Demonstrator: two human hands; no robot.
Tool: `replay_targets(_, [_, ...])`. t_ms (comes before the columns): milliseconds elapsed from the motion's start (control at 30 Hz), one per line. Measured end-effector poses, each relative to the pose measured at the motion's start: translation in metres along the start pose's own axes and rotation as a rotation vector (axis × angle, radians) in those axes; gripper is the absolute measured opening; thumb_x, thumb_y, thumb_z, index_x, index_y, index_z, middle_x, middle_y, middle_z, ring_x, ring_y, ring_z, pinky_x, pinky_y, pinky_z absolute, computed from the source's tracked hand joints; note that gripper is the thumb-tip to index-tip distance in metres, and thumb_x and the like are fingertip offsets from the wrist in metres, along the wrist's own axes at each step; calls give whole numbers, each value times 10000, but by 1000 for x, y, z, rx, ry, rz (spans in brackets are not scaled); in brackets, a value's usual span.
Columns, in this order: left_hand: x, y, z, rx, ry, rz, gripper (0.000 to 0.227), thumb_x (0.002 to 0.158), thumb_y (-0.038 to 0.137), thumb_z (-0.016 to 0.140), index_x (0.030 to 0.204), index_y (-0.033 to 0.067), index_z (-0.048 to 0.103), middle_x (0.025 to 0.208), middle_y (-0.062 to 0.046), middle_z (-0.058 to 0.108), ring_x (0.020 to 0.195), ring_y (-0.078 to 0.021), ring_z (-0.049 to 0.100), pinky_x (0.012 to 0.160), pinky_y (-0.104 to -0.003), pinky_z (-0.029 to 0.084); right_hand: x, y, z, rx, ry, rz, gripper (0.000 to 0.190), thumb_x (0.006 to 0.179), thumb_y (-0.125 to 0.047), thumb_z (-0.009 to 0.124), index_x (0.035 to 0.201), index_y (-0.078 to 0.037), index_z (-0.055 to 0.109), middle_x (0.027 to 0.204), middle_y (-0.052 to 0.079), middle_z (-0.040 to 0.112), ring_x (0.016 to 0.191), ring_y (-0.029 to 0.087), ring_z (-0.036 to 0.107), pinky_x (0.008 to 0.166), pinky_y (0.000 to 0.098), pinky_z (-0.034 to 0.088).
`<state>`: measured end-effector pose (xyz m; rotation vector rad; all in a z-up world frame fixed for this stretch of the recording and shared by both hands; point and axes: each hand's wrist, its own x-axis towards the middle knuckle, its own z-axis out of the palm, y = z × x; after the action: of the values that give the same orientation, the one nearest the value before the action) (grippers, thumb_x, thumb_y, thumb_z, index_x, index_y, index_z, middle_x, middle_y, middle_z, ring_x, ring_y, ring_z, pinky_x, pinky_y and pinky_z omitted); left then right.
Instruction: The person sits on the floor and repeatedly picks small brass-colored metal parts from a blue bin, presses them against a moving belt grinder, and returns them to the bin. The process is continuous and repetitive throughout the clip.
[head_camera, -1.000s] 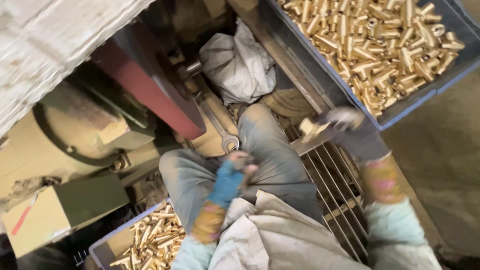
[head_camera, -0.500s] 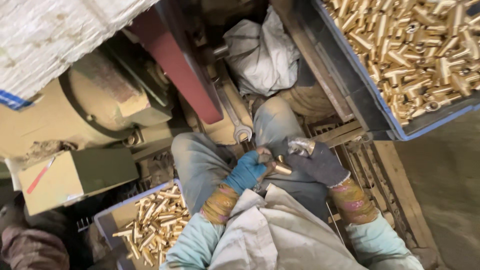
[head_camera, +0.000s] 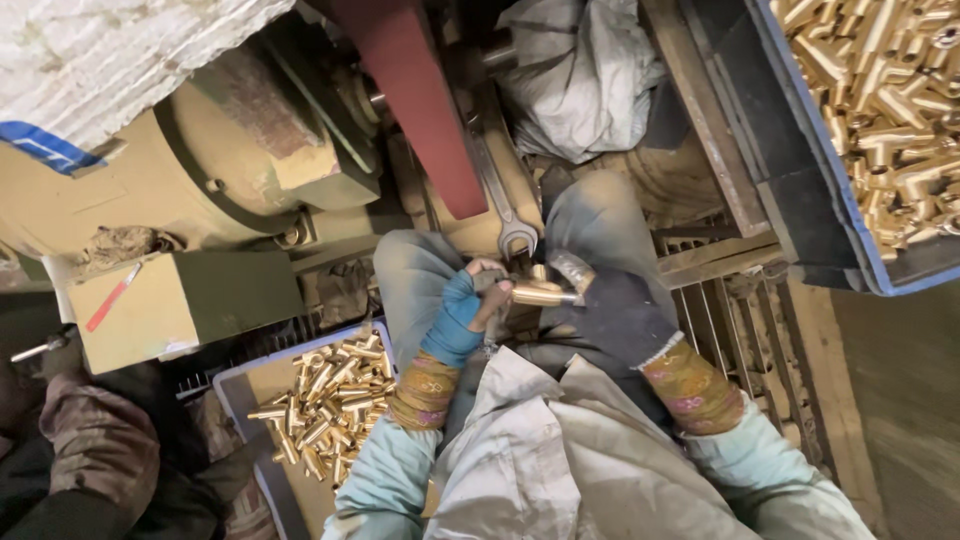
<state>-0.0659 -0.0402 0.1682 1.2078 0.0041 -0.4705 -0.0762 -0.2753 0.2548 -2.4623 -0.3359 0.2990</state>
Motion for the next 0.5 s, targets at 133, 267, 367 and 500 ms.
replay_targets(133, [-4, -7, -12, 39, 29, 45, 107, 1001, 69, 644, 1056, 58, 553, 794, -12, 593, 649, -76, 573, 585, -239, 484, 16, -7, 2, 175, -97, 33, 740, 763, -345, 833, 1404, -102, 554, 949, 169, 726, 822, 347, 706, 736, 422, 558])
replay_targets(267, [-3, -10, -30, -39, 110, 26, 93, 1008, 70, 636, 1055, 56, 556, 799, -19, 608, 665, -78, 570, 595, -236, 476, 28, -1, 0, 373, 14, -165, 696, 760, -209, 868, 1354, -45, 545, 1154, 190, 689, 1025, 314, 693, 870, 400, 547])
replay_targets(367, [3, -15, -39, -148, 204, 27, 89, 1000, 82, 635, 1042, 59, 561, 774, -19, 600, 630, -89, 567, 561, -241, 461, 33, 15, 5, 581, -26, -213, 552, 913, -126, 761, 1419, -58, 552, 1254, 123, 711, 1155, 238, 698, 1011, 349, 545])
replay_targets(500, [20, -30, -56, -131, 269, 51, 101, 1006, 134, 625, 1047, 78, 551, 774, -12, 585, 638, -89, 563, 564, -240, 454, 50, 35, 28, 124, 173, -474, 339, 968, -88, 691, 1298, -62, 616, 1310, 130, 681, 1227, 249, 657, 1083, 337, 507])
